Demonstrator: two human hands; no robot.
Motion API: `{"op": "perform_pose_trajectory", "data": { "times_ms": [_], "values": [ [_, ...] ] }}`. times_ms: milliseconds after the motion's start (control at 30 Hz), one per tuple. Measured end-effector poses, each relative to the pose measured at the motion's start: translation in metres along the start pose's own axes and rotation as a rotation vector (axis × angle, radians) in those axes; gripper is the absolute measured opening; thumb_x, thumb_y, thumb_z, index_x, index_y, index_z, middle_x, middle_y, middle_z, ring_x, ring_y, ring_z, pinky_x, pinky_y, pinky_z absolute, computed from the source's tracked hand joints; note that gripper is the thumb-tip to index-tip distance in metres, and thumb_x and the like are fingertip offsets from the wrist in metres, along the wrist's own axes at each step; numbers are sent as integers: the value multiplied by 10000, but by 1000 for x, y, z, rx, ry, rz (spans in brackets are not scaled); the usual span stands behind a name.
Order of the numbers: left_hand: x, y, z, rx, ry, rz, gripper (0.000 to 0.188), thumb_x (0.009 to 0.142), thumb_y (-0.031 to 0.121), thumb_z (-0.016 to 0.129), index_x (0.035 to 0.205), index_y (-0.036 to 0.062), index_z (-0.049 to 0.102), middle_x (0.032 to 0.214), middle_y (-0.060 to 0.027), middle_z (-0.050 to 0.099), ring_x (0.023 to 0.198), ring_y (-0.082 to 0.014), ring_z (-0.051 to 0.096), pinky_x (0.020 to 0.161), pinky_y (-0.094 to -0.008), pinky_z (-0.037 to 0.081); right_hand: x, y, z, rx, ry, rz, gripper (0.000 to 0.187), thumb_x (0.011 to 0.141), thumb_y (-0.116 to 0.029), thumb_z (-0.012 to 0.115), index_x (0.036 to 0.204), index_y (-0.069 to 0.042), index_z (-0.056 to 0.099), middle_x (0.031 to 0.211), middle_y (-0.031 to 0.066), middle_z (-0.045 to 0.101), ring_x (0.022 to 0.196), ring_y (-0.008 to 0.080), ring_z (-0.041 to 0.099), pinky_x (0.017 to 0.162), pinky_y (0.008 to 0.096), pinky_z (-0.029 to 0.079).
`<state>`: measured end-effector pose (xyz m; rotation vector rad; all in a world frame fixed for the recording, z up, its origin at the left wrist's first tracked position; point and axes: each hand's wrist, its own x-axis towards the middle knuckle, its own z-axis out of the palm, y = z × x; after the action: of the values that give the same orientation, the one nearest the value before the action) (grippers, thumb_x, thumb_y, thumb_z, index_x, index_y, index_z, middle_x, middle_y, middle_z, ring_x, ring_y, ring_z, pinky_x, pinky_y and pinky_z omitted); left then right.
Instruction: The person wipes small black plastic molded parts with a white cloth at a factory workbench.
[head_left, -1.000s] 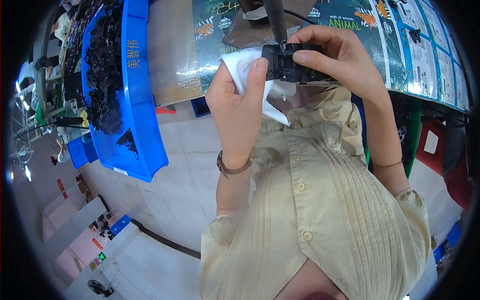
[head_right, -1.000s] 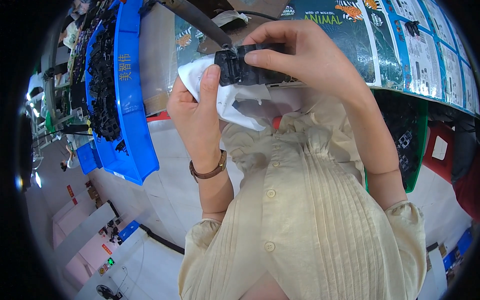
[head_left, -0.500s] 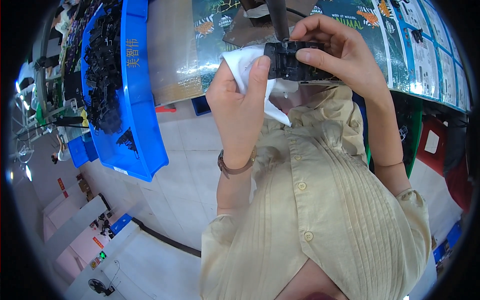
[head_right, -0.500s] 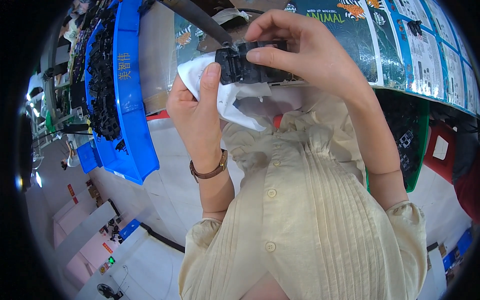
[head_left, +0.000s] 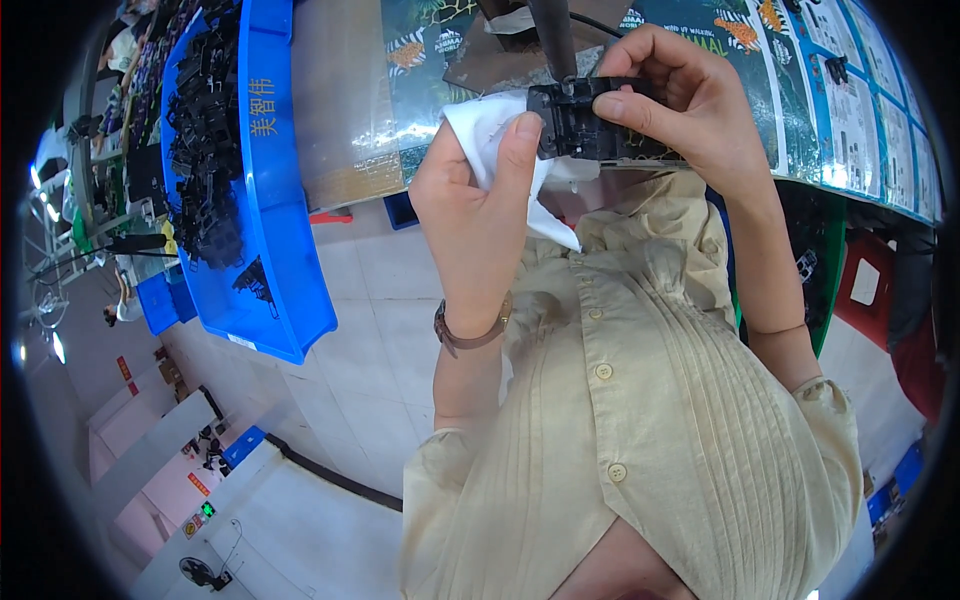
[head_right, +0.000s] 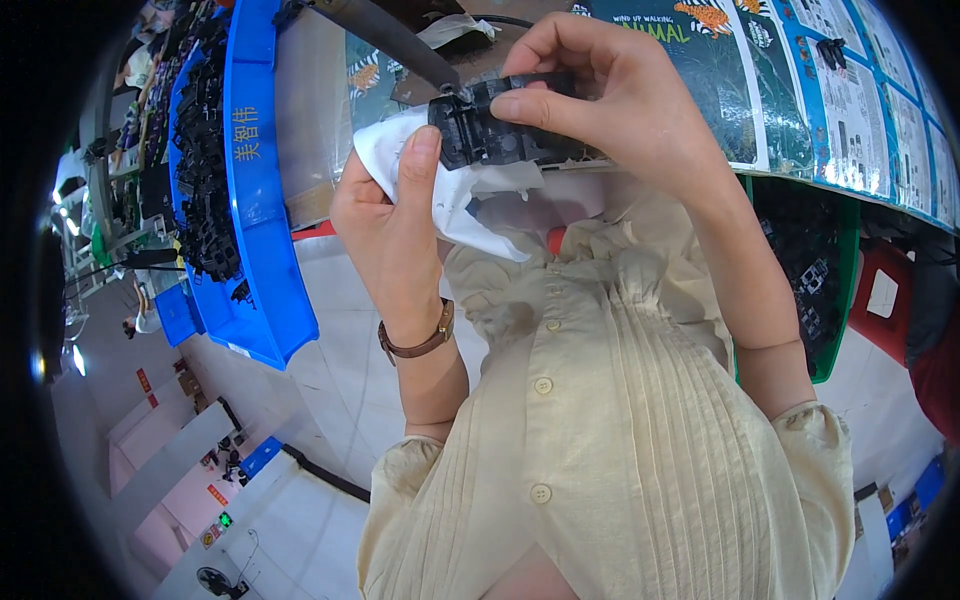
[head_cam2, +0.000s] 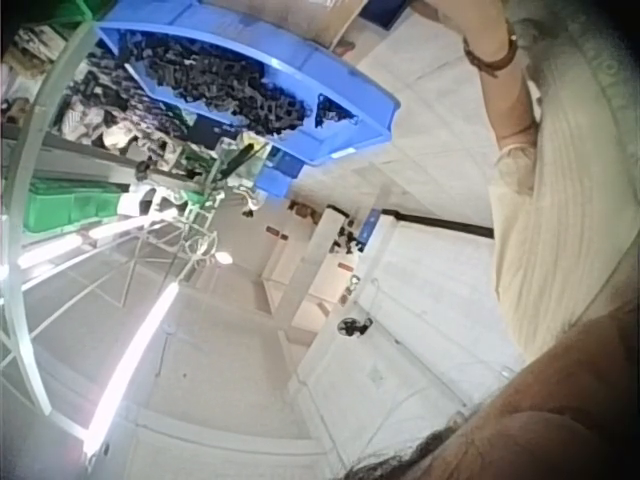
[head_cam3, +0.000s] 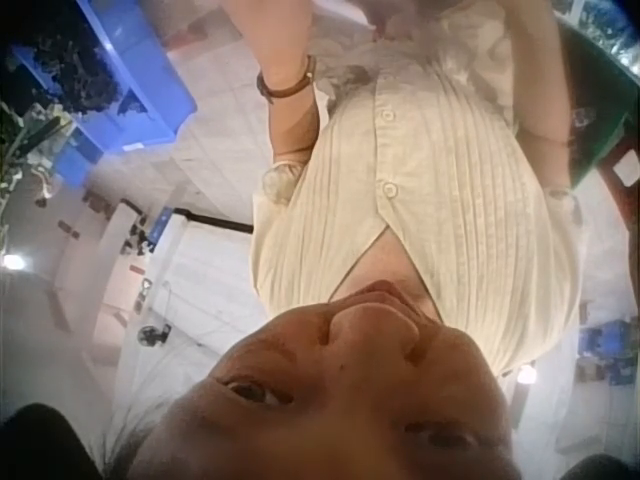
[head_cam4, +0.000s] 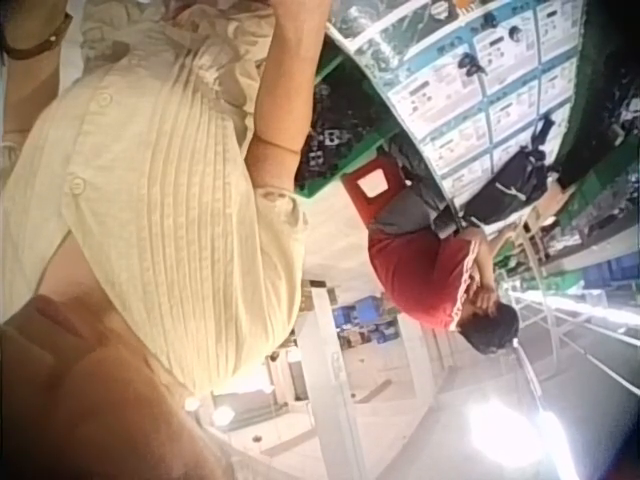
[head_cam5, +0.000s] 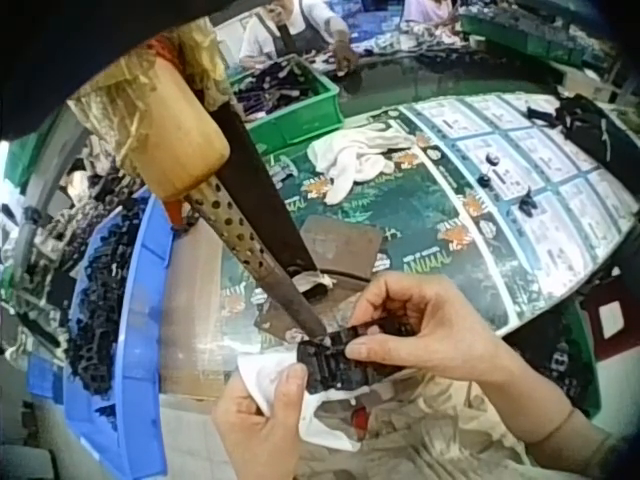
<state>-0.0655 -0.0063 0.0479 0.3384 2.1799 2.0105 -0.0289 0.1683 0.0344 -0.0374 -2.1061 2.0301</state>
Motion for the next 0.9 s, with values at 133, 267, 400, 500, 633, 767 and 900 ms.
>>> {"op": "perform_pose_trajectory", "data": {
  "times_ms": [133,267,400,500,633,767,900],
  "values": [
    [0,3,2,17,8,5,152,791,135,612,831,-6,571,707,9,568,617,-28,475,543,-166,380,0,1,-1,-27,12,-27,173,716,-78,670,833,-32,551,753,-17,512,679,34,469,643,151,387],
    [1,6,-2,46,-49,-14,161,797,130,602,862,-12,562,736,2,574,638,-35,492,558,-170,391,0,-3,-2,-43,8,-6,166,716,-62,665,835,-30,554,753,-16,513,676,34,466,635,152,383],
    [2,6,-10,-12,-72,-69,199,831,153,531,918,-25,550,788,-23,577,695,-57,509,605,-186,402,3,-3,-1,-37,-1,-15,167,716,-63,665,836,-28,553,753,-17,513,674,34,465,633,154,380],
    [7,2,-19,-255,-111,-157,336,825,153,413,1063,-73,487,975,-128,571,881,-160,556,769,-254,421,4,-4,-3,-69,-9,-52,168,717,-73,667,834,-27,555,751,-19,512,672,33,462,634,154,378],
    [8,-9,-36,-589,-284,-124,404,788,130,355,1111,-99,436,1049,-156,536,967,-202,525,846,-294,386,2,-8,-3,-89,-28,-7,166,720,-83,666,831,-26,557,748,-20,511,671,33,458,640,154,376],
    [7,-7,-32,-359,-153,-202,326,788,69,358,1051,-67,494,934,-85,551,834,-134,511,735,-242,397,2,-4,-2,-113,-10,-21,190,699,-110,677,809,3,571,713,-20,520,658,40,474,620,169,397],
    [6,-12,-31,-322,-90,-232,254,810,15,375,983,-29,556,830,-3,556,702,-44,484,614,-166,382,3,-4,-4,-97,-31,-2,181,716,-95,675,836,-27,558,767,-16,514,672,36,459,648,157,380]
  ]
}}
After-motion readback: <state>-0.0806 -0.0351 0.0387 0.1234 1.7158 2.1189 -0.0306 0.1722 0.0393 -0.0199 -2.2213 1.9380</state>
